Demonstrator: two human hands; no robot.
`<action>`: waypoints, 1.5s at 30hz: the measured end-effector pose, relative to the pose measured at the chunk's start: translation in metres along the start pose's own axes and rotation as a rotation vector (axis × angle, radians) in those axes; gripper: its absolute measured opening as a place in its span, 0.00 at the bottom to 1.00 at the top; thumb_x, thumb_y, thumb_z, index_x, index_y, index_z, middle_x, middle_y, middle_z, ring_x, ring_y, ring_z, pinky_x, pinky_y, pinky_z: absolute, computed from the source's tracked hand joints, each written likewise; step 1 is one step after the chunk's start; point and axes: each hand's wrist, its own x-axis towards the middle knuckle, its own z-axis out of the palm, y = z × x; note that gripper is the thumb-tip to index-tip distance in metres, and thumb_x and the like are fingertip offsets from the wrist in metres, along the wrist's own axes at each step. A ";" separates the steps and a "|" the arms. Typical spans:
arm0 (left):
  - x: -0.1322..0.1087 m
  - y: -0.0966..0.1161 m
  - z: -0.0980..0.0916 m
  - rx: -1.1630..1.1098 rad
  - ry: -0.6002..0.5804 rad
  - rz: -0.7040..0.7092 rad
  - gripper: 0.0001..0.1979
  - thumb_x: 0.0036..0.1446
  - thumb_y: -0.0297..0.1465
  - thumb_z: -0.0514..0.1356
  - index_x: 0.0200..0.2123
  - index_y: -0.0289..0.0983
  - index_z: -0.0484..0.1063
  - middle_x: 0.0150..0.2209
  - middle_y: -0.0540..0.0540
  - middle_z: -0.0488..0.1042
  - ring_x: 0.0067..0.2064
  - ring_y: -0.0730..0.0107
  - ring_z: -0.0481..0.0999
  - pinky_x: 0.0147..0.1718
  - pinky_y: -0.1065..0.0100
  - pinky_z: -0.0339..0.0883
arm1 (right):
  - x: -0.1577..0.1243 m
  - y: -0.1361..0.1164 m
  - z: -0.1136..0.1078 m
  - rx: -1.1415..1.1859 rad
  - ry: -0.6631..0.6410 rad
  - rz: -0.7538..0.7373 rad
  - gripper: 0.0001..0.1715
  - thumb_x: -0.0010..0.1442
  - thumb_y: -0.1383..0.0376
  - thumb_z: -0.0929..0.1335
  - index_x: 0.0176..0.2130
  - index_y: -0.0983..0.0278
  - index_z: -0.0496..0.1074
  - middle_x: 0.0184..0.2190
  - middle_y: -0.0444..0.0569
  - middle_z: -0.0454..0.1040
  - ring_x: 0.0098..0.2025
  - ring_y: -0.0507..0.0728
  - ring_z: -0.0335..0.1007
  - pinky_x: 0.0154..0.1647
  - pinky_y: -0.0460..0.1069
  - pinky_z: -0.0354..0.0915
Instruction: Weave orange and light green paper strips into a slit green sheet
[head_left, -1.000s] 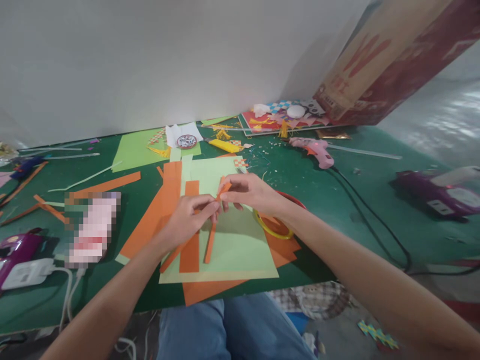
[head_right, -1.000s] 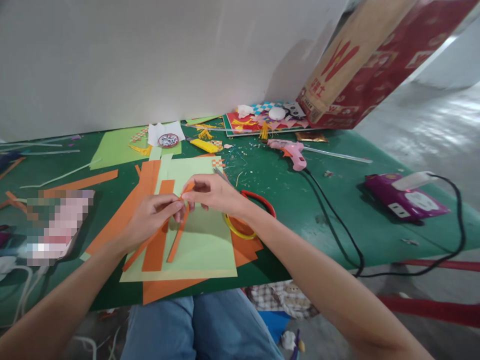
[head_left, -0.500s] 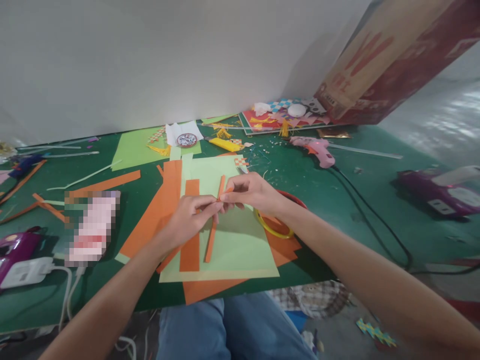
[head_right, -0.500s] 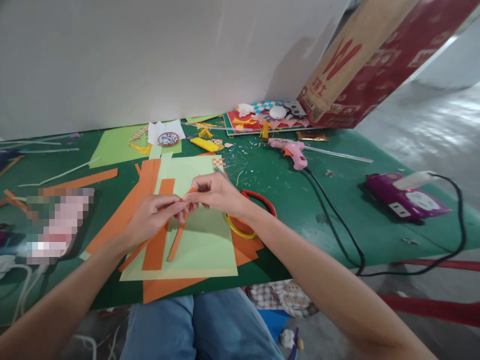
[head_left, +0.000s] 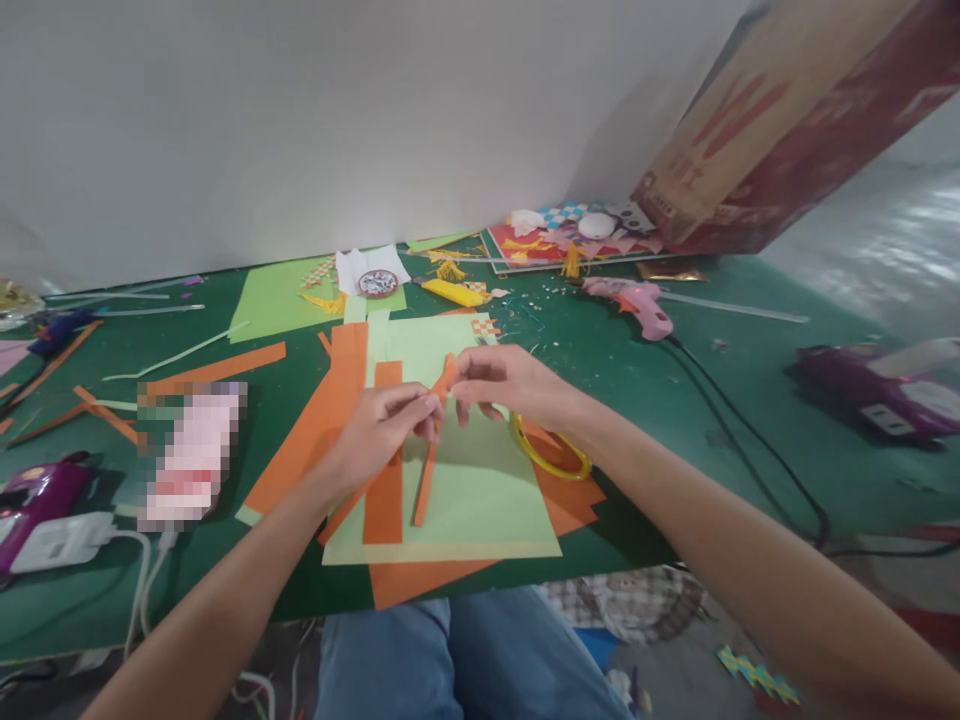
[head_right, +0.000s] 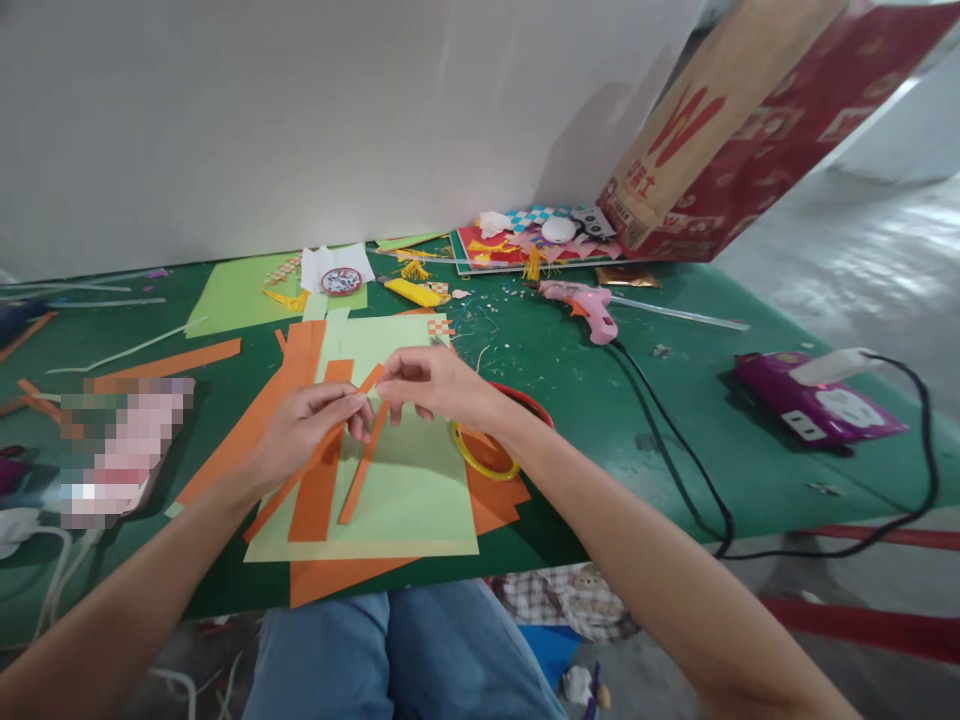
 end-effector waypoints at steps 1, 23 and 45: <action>0.000 -0.001 0.000 0.007 -0.007 0.002 0.15 0.59 0.35 0.52 0.22 0.36 0.68 0.21 0.50 0.71 0.28 0.72 0.70 0.30 0.71 0.62 | 0.000 0.001 0.002 -0.025 -0.034 -0.001 0.10 0.51 0.61 0.69 0.27 0.66 0.68 0.19 0.45 0.72 0.20 0.48 0.65 0.16 0.42 0.54; -0.001 0.000 -0.001 0.042 -0.109 -0.028 0.16 0.60 0.35 0.51 0.22 0.36 0.68 0.21 0.50 0.72 0.24 0.75 0.69 0.24 0.74 0.61 | 0.000 0.001 -0.003 -0.108 0.119 -0.070 0.03 0.45 0.71 0.64 0.22 0.65 0.64 0.15 0.41 0.69 0.16 0.46 0.57 0.17 0.43 0.51; -0.078 -0.004 -0.103 0.932 0.776 -0.371 0.34 0.55 0.43 0.54 0.61 0.37 0.51 0.56 0.34 0.62 0.56 0.35 0.62 0.50 0.44 0.57 | 0.000 0.001 0.014 0.098 0.142 0.098 0.17 0.46 0.56 0.72 0.22 0.66 0.67 0.14 0.42 0.68 0.16 0.47 0.61 0.16 0.44 0.52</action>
